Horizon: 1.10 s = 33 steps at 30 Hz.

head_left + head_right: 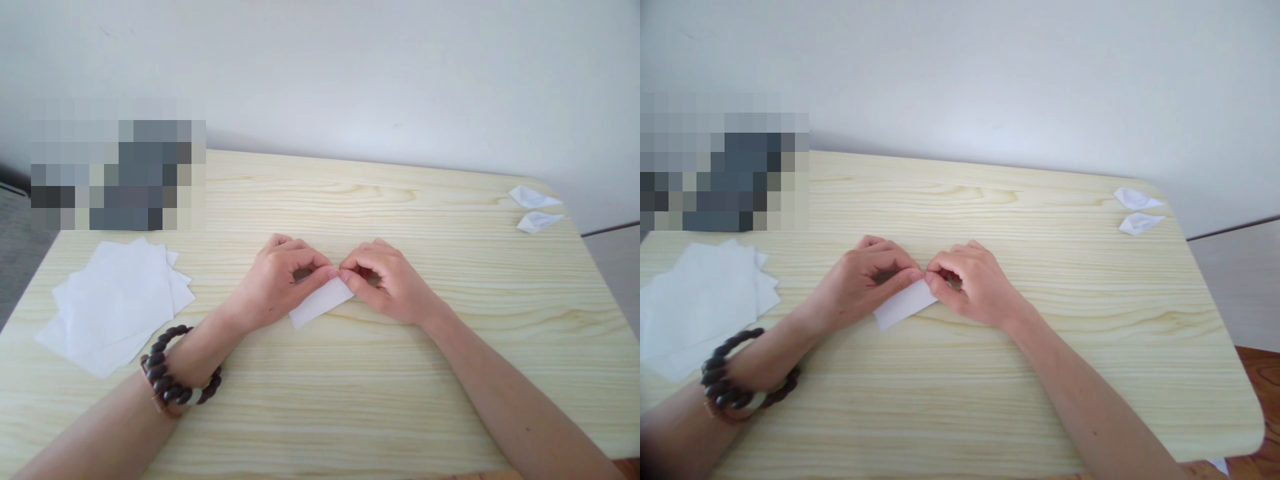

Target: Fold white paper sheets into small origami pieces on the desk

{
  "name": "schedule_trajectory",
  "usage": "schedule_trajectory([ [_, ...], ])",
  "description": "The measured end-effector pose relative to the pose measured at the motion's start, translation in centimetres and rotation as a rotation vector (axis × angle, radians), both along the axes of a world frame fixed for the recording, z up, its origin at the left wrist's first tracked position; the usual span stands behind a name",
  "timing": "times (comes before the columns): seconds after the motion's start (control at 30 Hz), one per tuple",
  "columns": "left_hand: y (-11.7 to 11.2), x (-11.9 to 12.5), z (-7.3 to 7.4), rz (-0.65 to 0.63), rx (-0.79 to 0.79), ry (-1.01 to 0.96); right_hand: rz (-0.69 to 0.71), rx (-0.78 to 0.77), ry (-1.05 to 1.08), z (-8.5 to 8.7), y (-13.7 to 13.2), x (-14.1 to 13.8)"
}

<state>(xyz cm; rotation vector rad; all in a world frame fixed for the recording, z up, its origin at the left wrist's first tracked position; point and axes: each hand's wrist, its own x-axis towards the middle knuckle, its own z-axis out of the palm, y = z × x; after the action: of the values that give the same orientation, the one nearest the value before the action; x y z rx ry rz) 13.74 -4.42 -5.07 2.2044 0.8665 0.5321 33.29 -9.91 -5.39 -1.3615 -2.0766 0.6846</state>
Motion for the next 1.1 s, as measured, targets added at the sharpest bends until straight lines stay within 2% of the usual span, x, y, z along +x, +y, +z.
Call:
schedule_trajectory([
  [0.2,-0.1,0.1,0.5,0.019,-0.069,-0.002,0.079,-0.016,0.012,0.1,0.2,0.6],
  [0.43,0.0,-0.1,1.0,0.060,-0.162,-0.081,0.105,-0.067,0.050,0.6,0.2,1.4],
  [0.77,0.8,-0.7,1.0,-0.113,-0.160,0.012,0.134,-0.059,0.129,0.6,0.2,1.7],
  [0.87,0.6,-0.7,0.7,-0.106,-0.174,-0.013,0.155,-0.034,0.107,0.4,0.1,1.5],
  [0.93,0.4,-0.7,0.5,-0.064,-0.234,-0.072,0.121,-0.035,0.094,0.2,0.0,1.4],
  [1.0,0.2,-0.6,0.2,-0.010,-0.316,-0.144,0.030,-0.048,0.118,-0.1,-0.1,1.2],
  [1.1,0.1,-0.5,0.0,0.128,-0.353,-0.264,-0.108,-0.055,0.270,-0.6,-0.2,0.9],
])
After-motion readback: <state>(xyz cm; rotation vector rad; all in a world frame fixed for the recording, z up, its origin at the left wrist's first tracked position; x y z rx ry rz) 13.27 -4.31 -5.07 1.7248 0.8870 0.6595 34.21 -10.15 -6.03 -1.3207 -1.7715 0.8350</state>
